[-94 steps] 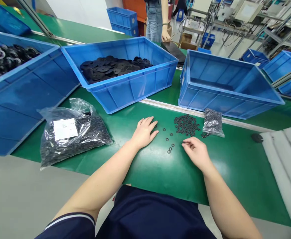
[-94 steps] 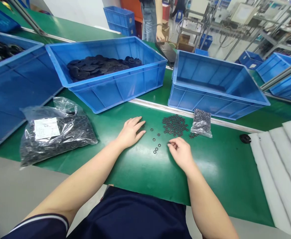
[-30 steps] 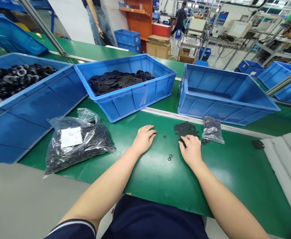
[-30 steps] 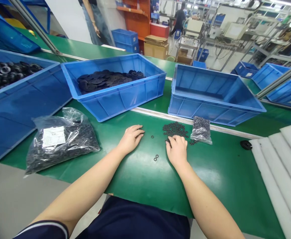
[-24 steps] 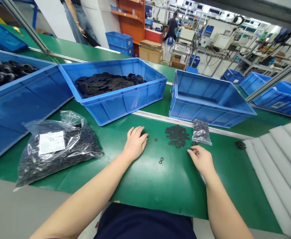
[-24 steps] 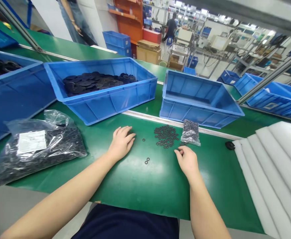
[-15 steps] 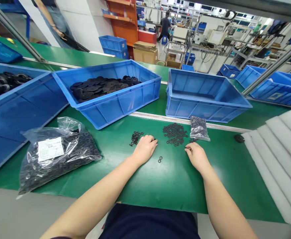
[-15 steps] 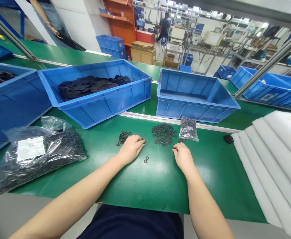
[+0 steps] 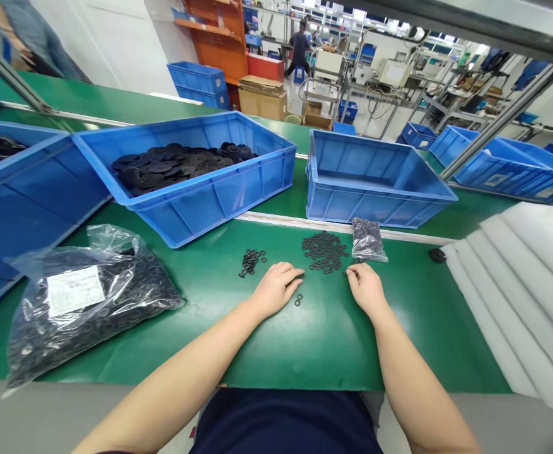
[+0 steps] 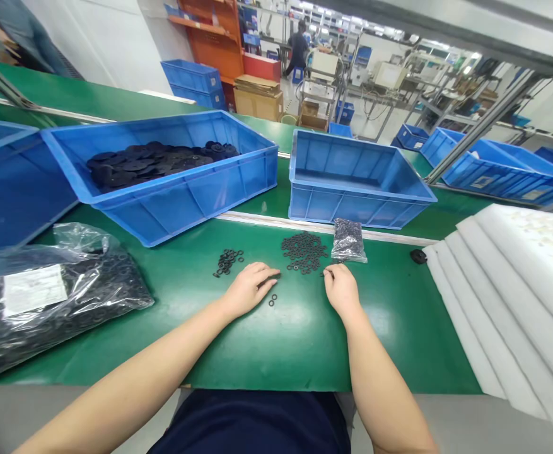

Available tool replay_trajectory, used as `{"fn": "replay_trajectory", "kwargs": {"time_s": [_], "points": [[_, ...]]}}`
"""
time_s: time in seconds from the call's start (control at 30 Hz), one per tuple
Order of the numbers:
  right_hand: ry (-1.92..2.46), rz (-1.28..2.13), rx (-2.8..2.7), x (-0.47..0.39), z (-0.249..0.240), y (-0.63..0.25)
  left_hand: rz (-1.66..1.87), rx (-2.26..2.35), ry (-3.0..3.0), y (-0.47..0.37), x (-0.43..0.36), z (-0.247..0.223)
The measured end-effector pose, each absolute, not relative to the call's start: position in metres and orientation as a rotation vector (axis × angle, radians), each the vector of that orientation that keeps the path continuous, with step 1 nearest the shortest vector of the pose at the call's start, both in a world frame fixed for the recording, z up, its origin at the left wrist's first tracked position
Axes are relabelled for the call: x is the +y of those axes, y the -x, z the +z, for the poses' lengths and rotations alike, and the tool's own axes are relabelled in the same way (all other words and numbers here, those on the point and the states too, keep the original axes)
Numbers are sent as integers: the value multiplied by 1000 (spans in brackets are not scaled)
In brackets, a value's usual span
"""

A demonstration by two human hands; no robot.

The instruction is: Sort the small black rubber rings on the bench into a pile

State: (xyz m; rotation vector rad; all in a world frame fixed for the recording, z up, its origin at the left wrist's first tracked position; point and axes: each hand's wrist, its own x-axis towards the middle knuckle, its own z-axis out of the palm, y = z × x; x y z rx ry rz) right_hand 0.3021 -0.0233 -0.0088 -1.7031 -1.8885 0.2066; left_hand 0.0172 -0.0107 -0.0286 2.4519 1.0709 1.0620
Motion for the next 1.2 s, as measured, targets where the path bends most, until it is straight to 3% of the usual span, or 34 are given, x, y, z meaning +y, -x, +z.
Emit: {"fn": "replay_trajectory", "kwargs": {"time_s": [0.4,0.63,0.87,1.2], "points": [[1664,216,-1944,-28,-11,-294,931,1246,-2465,-14,-13,-21],[1556,242,-1962,-34,-9,-266,955,1932,-2355,35,2,-11],[1354,288,-2182,-23,-9,-206,870,1856,-2344,45,16,-31],[1504,-69,-2522,-29,-4,-196,950,1879,-2305,45,17,-30]]}}
